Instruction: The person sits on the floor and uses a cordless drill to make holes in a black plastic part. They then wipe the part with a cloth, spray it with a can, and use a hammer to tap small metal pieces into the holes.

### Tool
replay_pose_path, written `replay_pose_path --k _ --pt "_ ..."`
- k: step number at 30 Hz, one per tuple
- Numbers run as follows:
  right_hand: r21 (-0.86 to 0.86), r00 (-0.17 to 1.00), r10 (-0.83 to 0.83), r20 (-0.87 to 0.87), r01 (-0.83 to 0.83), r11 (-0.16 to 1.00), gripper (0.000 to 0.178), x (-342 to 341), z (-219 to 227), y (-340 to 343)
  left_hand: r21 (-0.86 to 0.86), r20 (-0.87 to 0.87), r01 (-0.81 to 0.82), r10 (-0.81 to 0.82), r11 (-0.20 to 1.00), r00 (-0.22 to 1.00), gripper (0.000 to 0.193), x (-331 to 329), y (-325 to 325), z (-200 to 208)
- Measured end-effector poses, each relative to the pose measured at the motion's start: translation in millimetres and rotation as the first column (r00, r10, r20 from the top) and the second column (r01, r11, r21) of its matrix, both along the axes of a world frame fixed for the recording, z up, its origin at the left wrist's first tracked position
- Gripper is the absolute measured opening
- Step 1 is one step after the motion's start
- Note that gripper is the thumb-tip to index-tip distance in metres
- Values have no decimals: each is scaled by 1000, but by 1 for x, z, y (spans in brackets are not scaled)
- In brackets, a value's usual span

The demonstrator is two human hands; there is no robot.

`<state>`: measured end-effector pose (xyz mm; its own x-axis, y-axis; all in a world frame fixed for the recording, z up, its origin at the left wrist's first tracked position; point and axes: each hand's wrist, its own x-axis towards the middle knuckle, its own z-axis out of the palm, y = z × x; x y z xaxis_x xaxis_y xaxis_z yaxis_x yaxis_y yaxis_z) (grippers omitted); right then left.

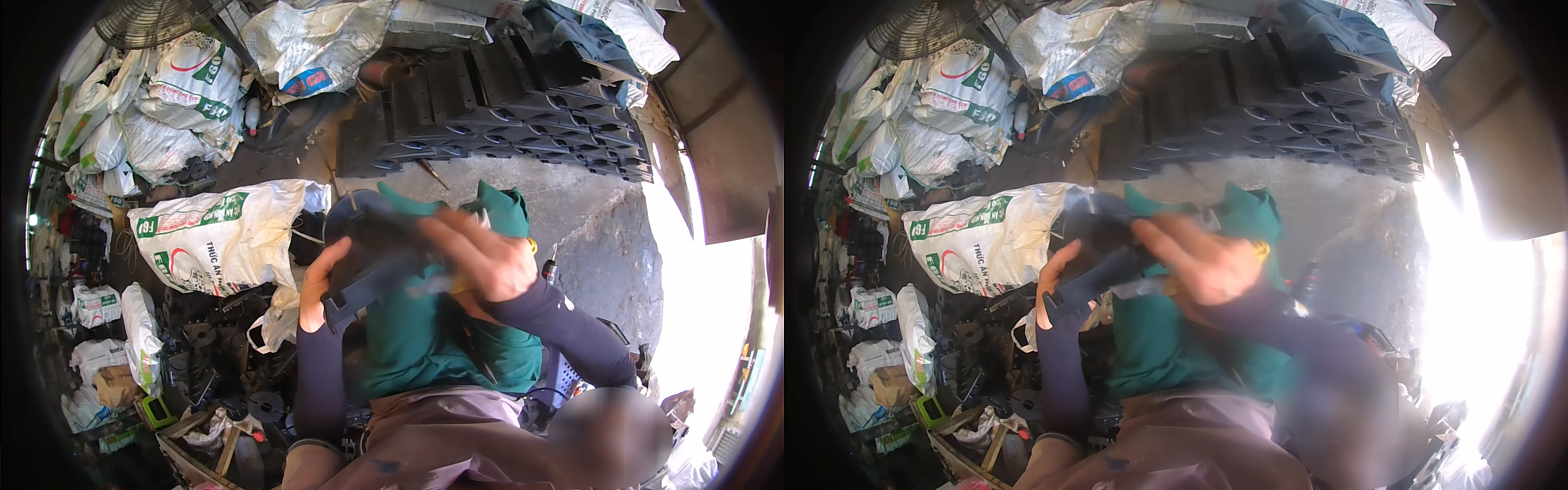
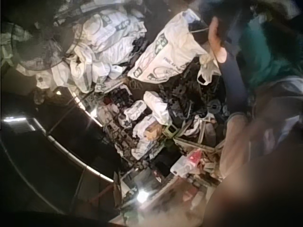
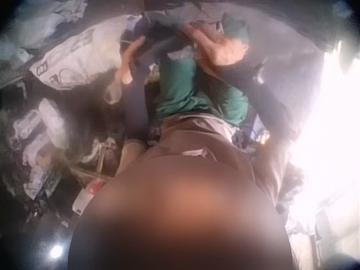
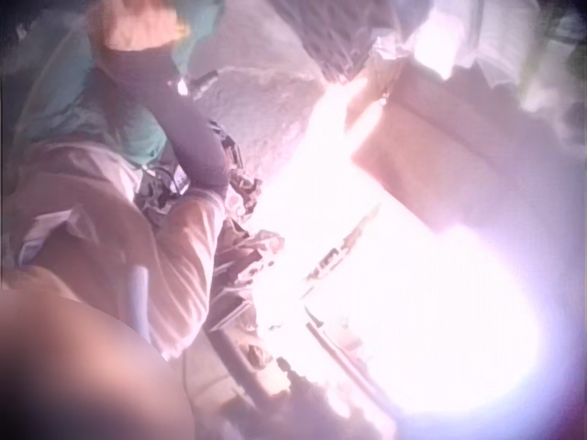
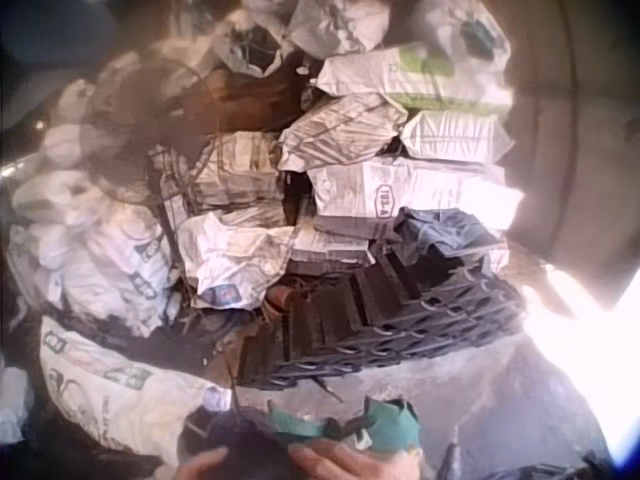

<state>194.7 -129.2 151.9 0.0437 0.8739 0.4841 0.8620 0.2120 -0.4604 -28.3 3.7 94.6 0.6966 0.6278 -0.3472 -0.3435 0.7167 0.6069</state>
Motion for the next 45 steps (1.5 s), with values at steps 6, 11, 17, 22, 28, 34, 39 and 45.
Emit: replay_pose_path --k 6,11,17,22,28,34,39,45 --pt "-204 980 144 -141 -171 964 39 -2 19 12 313 383 55 -178 948 906 56 5 7 9" --pt "-305 887 -70 -456 -82 949 39 -21 32 15 946 -137 -142 755 293 641 71 39 13 -6" --pt "-502 914 -5 -405 -218 837 51 -18 28 15 768 -464 120 418 629 781 72 48 28 1" --pt "-389 948 76 -311 -199 900 80 5 15 14 686 -415 28 359 727 836 81 60 21 -2" --pt "-465 953 198 -229 -286 838 91 18 13 25 684 -490 182 261 706 832 81 55 24 -4" --pt "-430 950 227 -215 -301 851 87 23 6 30 699 -520 236 254 675 815 80 56 23 0" --pt "-332 952 214 -219 -279 901 71 30 -9 34 691 -503 212 250 691 827 75 58 14 5" --pt "-103 934 63 -350 -106 989 48 38 -21 21 707 -555 144 418 692 719 70 56 29 -3"
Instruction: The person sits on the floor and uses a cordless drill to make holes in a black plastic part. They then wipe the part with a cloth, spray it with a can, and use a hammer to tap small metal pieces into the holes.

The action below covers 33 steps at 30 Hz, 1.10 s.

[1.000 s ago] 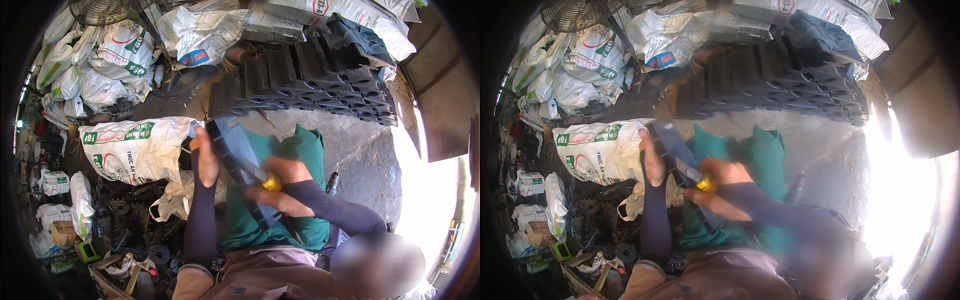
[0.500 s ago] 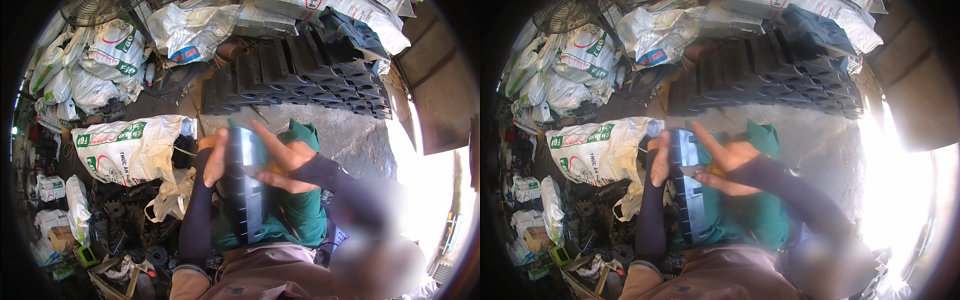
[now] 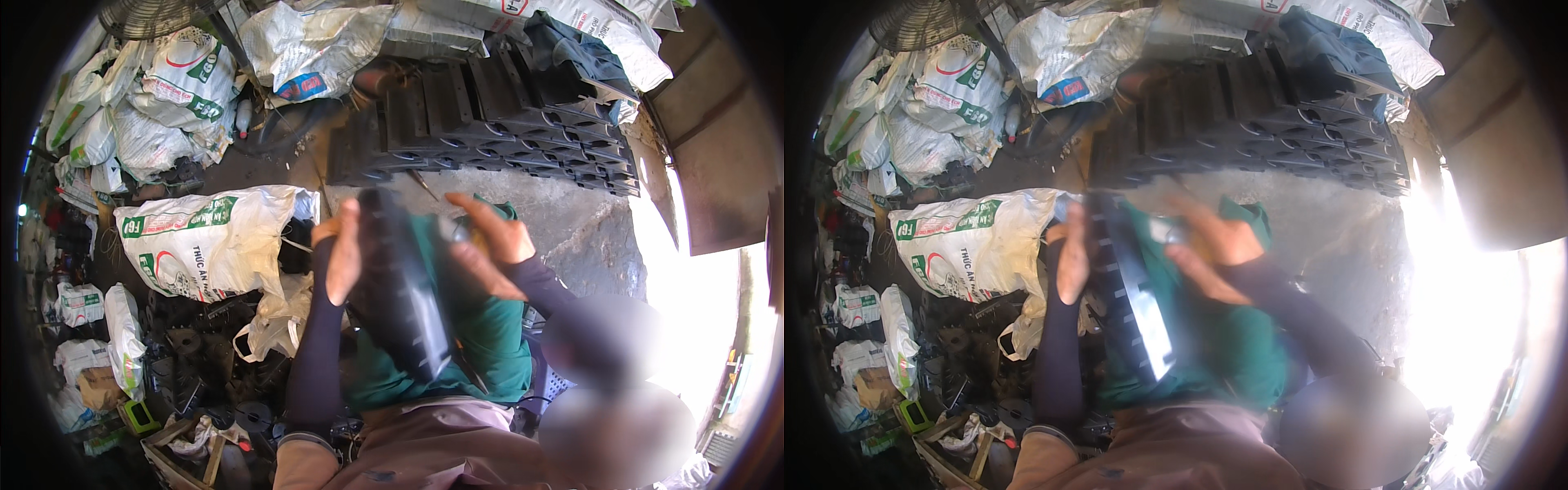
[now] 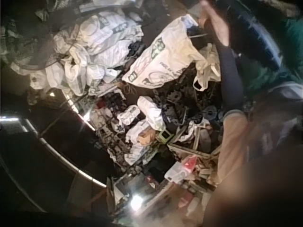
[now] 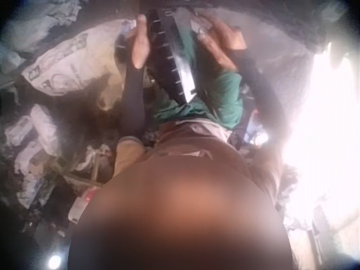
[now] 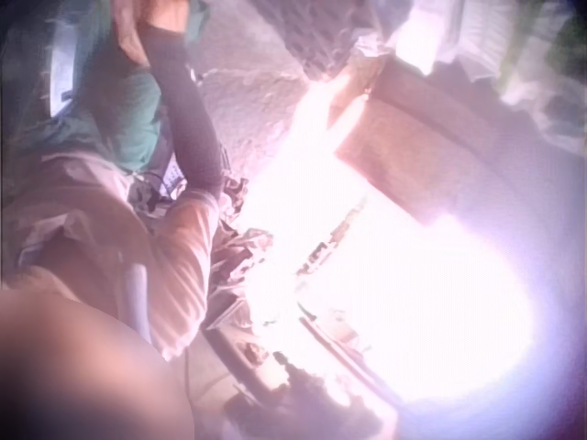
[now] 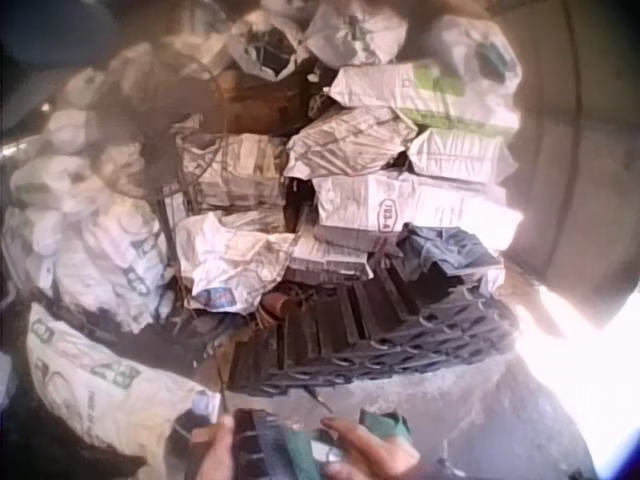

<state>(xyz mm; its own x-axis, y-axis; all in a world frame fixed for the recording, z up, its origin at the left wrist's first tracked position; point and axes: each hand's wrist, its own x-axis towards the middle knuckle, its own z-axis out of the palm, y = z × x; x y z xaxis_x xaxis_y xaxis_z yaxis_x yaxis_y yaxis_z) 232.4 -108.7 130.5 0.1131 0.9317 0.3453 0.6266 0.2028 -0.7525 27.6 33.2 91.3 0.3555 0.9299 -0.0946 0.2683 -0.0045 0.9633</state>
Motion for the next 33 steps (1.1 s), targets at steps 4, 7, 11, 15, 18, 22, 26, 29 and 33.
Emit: replay_pose_path --k 4,7,11,15,18,22,26,29,33 --pt "-353 842 -289 -455 127 927 53 10 -10 -17 -108 142 -59 74 992 987 66 -3 23 -12" --pt "-470 737 -368 -567 78 879 60 8 -24 -27 -328 260 -5 96 945 961 66 -12 22 -16" --pt "-442 689 -368 -624 77 894 64 -10 -45 -35 -439 187 26 64 898 980 68 -25 15 -11" --pt "-441 719 -409 -563 158 884 63 -31 -53 -38 -547 284 0 185 837 941 66 -25 0 -7" --pt "-229 873 -458 -170 417 880 45 -43 -48 -43 -650 399 42 294 759 869 67 -15 -19 -10" --pt "-153 916 -390 89 400 904 38 -41 -35 -56 -655 307 -52 328 754 893 66 7 -47 -22" --pt "-192 939 -314 140 337 922 36 -41 -31 -69 -596 302 -80 315 799 900 60 25 -61 -35" --pt "-201 938 -293 187 328 923 33 -41 -42 -72 -318 109 -74 114 945 988 60 28 -76 -40" --pt "-184 932 -270 240 317 931 31 -33 -62 -71 -139 74 -117 128 983 989 95 29 -103 -45"
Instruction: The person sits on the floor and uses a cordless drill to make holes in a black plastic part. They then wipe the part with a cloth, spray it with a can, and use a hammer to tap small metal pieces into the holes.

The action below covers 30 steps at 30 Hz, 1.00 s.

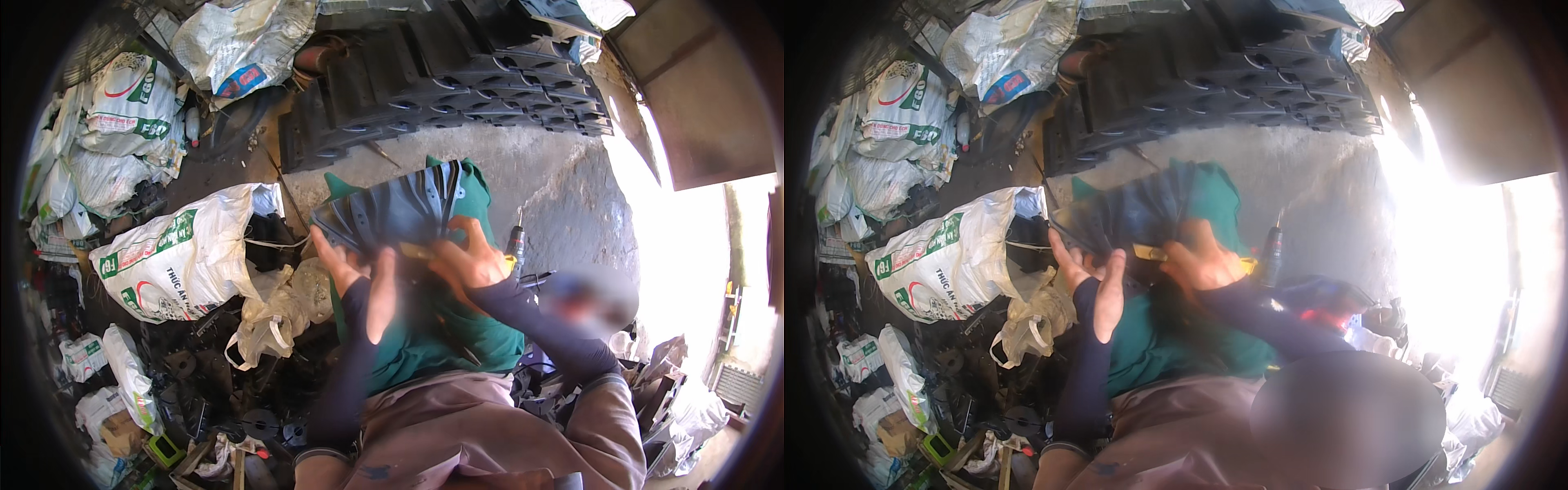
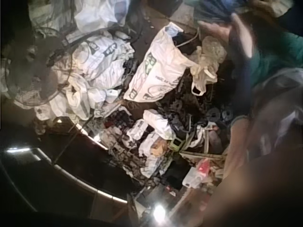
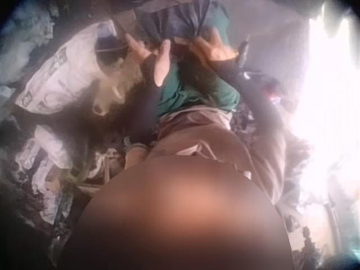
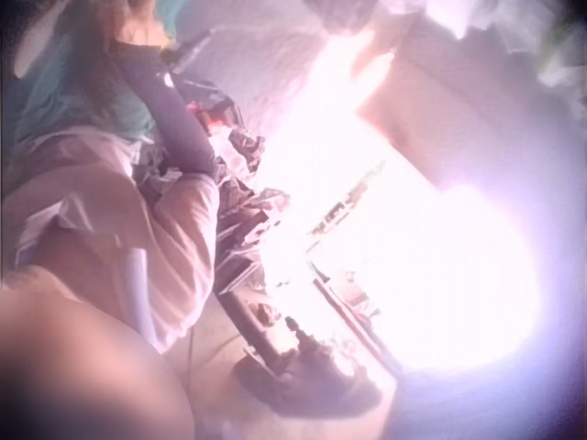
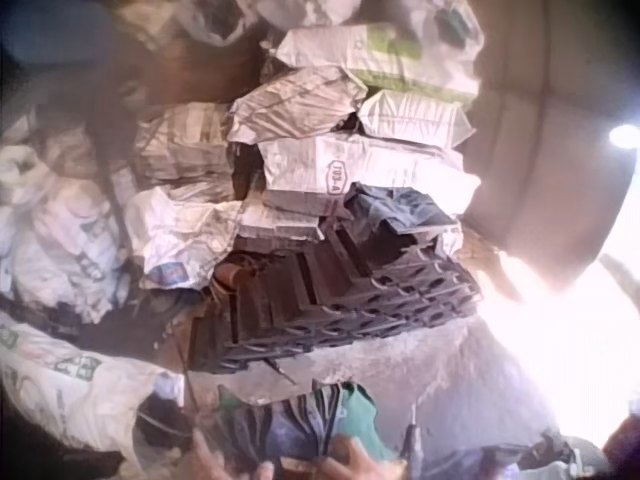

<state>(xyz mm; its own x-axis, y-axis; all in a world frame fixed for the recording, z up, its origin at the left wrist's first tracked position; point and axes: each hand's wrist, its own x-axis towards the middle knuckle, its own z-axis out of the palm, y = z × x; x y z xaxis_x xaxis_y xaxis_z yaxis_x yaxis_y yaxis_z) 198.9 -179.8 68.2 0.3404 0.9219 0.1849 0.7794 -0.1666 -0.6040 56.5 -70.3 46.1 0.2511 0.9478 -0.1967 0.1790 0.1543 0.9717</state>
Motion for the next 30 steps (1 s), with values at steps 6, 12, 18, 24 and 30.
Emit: replay_pose_path --k 6,12,18,24,30 --pt "77 994 107 -39 -103 992 28 15 -8 4 57 187 103 -112 993 976 90 1 29 -6" --pt "-67 995 26 -97 -32 997 20 18 8 12 39 70 199 -202 979 977 102 8 33 5" --pt "-26 996 79 -50 -81 996 19 24 5 15 320 -178 273 -226 907 958 121 20 15 10" --pt "3 998 64 -19 -64 998 18 24 -2 15 261 -235 278 -219 924 947 110 22 19 3" --pt "85 1000 -6 2 6 996 17 17 -7 18 325 -247 262 -186 909 951 103 25 19 -6"
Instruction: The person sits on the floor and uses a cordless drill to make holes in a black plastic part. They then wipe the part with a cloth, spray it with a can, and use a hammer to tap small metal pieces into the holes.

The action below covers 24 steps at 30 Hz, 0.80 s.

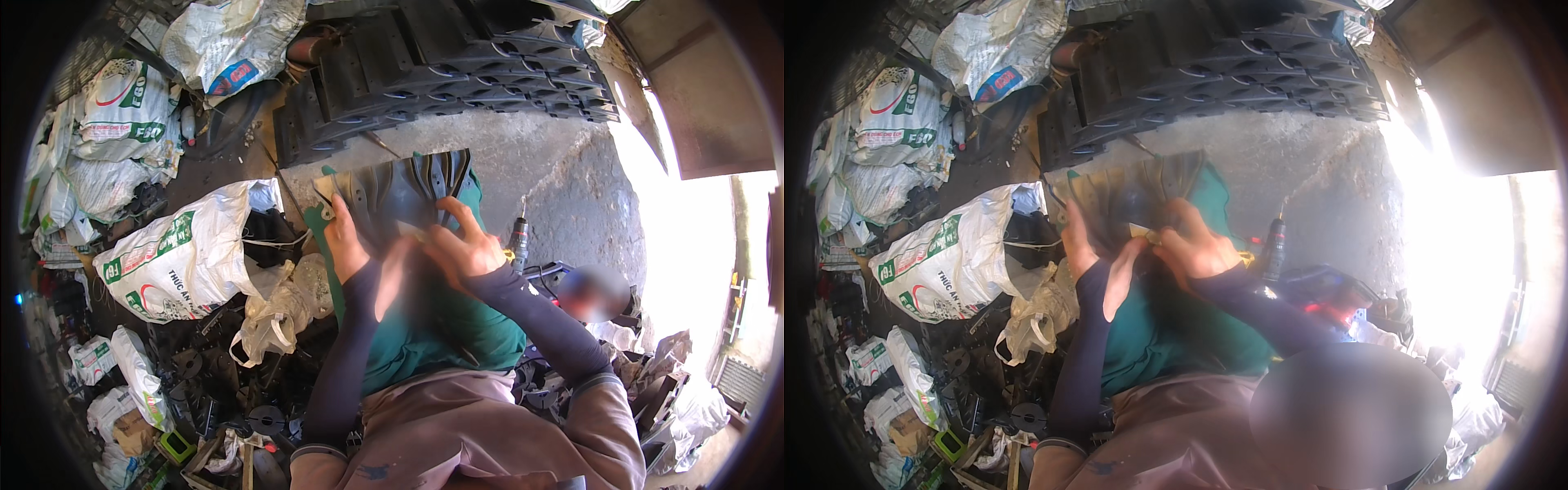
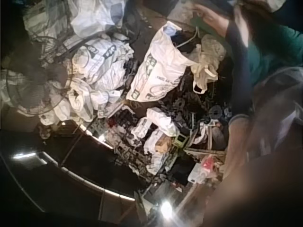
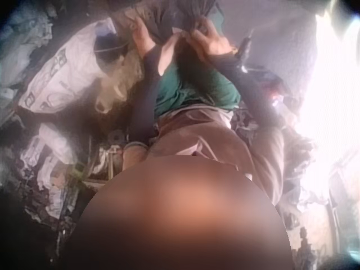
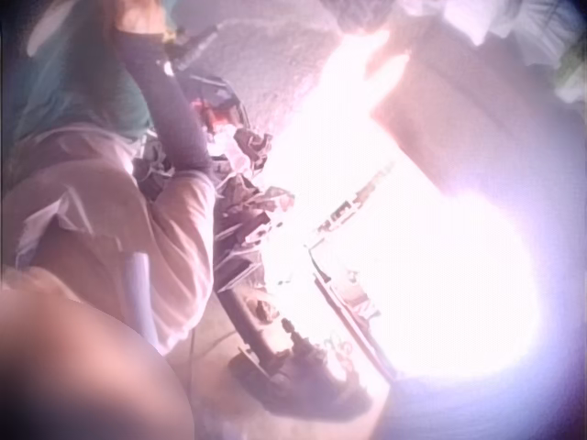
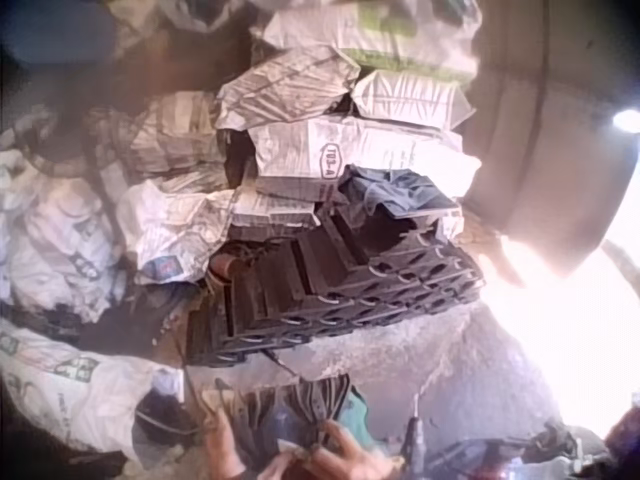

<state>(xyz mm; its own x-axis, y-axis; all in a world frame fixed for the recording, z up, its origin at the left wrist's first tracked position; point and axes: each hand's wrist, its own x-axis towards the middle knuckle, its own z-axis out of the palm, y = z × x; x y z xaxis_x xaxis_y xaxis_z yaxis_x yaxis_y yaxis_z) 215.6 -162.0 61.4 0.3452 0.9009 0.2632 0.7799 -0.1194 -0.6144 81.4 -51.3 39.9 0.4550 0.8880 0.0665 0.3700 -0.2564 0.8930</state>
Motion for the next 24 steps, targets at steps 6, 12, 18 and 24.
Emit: replay_pose_path --k 6,12,18,24 --pt "1 998 -54 -27 54 999 15 -6 -5 -1 55 -89 -24 29 998 996 99 -2 -3 0" --pt "-25 991 -134 -31 133 991 16 -17 -8 -4 84 -10 -36 37 996 999 99 -1 -2 -3" --pt "-39 999 -23 -25 22 999 24 -11 3 -7 13 -105 25 -23 1000 994 106 -7 -6 10" --pt "-116 992 122 -5 -122 986 26 8 10 -7 -4 -19 16 -16 1000 1000 110 -6 -6 8"
